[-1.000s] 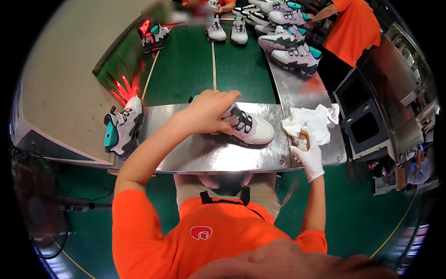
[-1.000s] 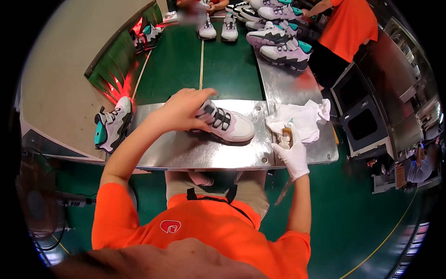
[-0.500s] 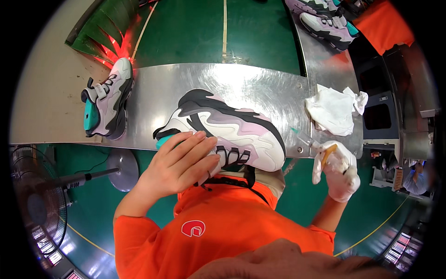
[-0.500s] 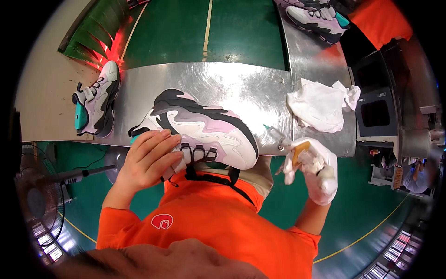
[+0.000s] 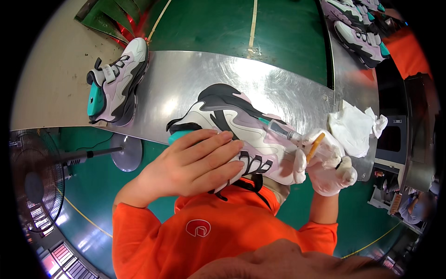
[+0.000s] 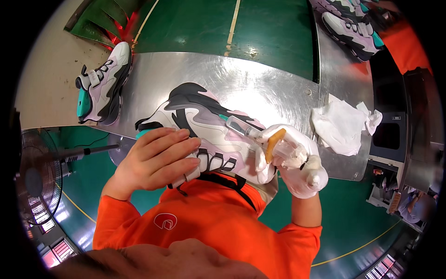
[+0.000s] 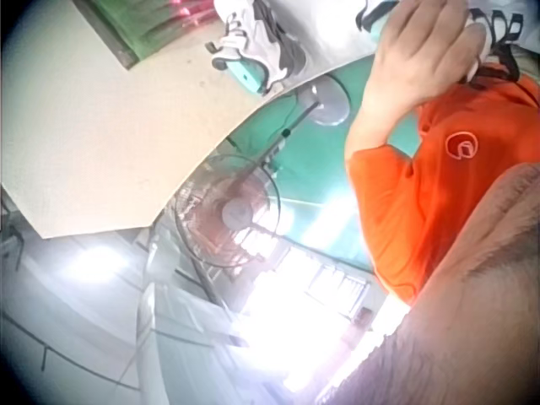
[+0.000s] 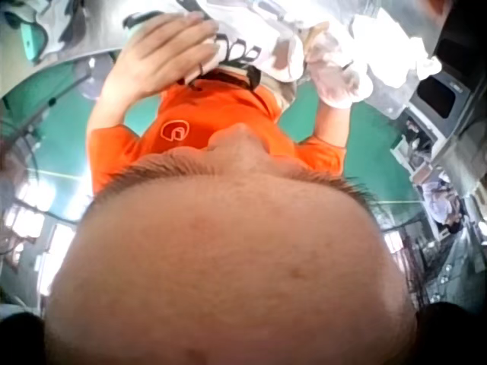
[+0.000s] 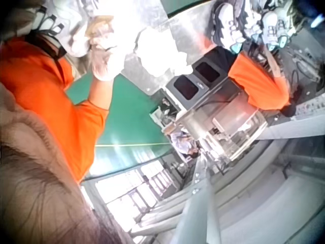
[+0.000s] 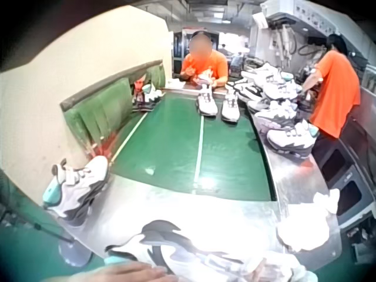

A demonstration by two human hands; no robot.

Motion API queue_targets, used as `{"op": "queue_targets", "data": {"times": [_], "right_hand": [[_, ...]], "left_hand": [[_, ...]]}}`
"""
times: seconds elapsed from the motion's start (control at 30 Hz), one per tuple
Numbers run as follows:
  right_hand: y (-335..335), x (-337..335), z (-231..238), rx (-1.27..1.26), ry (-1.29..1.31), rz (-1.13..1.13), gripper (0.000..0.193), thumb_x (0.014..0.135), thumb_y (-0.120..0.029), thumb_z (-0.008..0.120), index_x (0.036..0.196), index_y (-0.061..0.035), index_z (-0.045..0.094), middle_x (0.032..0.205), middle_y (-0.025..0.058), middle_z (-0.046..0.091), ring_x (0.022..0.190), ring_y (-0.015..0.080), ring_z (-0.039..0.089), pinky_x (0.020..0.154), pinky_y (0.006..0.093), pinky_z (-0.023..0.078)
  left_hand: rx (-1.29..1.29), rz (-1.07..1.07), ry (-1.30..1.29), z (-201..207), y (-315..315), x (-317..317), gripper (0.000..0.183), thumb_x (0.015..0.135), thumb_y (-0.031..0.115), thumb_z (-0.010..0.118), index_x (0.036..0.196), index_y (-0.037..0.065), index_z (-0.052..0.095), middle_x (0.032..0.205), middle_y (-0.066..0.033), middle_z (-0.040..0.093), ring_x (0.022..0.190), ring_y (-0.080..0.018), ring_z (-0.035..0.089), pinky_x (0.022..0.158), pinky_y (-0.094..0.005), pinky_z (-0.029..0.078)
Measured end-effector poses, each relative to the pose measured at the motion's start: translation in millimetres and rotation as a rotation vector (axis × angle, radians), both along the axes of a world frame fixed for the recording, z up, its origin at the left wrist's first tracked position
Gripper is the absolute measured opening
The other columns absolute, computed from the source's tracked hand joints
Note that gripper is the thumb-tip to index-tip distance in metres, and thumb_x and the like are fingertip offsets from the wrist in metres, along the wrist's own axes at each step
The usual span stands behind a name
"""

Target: The person uses a syringe to apply glue to the seams of white and teal sneakers on a factory assembly line. They pick up each shoe, inject glue into specific areas, and place the shoe back on the conveyor belt. Other workers are visible in the background performing similar tasks.

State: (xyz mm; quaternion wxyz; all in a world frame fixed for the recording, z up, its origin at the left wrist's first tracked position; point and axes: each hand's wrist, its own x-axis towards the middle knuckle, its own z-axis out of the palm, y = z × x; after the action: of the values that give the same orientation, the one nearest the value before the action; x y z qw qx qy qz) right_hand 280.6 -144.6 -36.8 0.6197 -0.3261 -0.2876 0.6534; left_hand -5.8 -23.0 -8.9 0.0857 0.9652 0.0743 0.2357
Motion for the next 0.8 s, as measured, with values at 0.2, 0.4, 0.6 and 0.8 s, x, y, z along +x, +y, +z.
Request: {"op": "queue_targets", "data": {"times": [0.2, 0.4, 0.6, 0.8], "right_hand": [[3.2, -2.9, 2.7, 0.004, 0.025, 0.001, 0.107, 0.051, -0.059, 0.08, 0.116, 0.0193, 0.05, 0.109, 0.0244, 0.06, 0.081, 0.0263, 0.063, 0.074, 0.0343, 0.05], [4.7, -6.4, 7.0, -0.035, -0.016, -0.067, 0.103, 0.053, -0.055, 0.08, 0.116, 0.0198, 0.051, 0.103, 0.0252, 0.062, 0.077, 0.028, 0.063, 0.068, 0.0349, 0.051], [4.6, 2.6, 30.4, -0.167, -0.177, -0.02, 0.102, 0.054, -0.052, 0.081, 0.117, 0.0214, 0.051, 0.094, 0.0239, 0.064, 0.074, 0.0268, 0.065, 0.062, 0.0324, 0.053], [-5.4, -0.3, 47.3, -0.242, -0.31, -0.174, 0.097, 0.058, -0.05, 0.079, 0.118, 0.0213, 0.052, 0.093, 0.0232, 0.066, 0.075, 0.0259, 0.066, 0.062, 0.0317, 0.054]], "left_hand": [[-0.019, 0.002, -0.008, -0.1, 0.2, 0.1, 0.022, 0.088, 0.017, 0.06, 0.109, 0.013, 0.063, 0.124, -0.0082, 0.064, 0.113, -0.0263, 0.06, 0.093, -0.0388, 0.051], [-0.028, 0.002, -0.007, -0.2, 1.2, 1.0, 0.024, 0.086, 0.015, 0.062, 0.11, 0.013, 0.063, 0.124, -0.008, 0.064, 0.114, -0.0261, 0.06, 0.093, -0.0385, 0.051], [-0.018, 0.011, 0.008, 3.6, 0.8, 2.1, 0.024, 0.084, 0.013, 0.063, 0.108, 0.014, 0.064, 0.123, -0.0068, 0.064, 0.113, -0.0257, 0.061, 0.093, -0.0387, 0.051], [-0.015, 0.016, 0.013, 1.9, 0.6, 2.9, 0.024, 0.079, 0.009, 0.065, 0.103, 0.014, 0.066, 0.121, -0.0059, 0.066, 0.111, -0.0255, 0.061, 0.092, -0.0392, 0.052]]}}
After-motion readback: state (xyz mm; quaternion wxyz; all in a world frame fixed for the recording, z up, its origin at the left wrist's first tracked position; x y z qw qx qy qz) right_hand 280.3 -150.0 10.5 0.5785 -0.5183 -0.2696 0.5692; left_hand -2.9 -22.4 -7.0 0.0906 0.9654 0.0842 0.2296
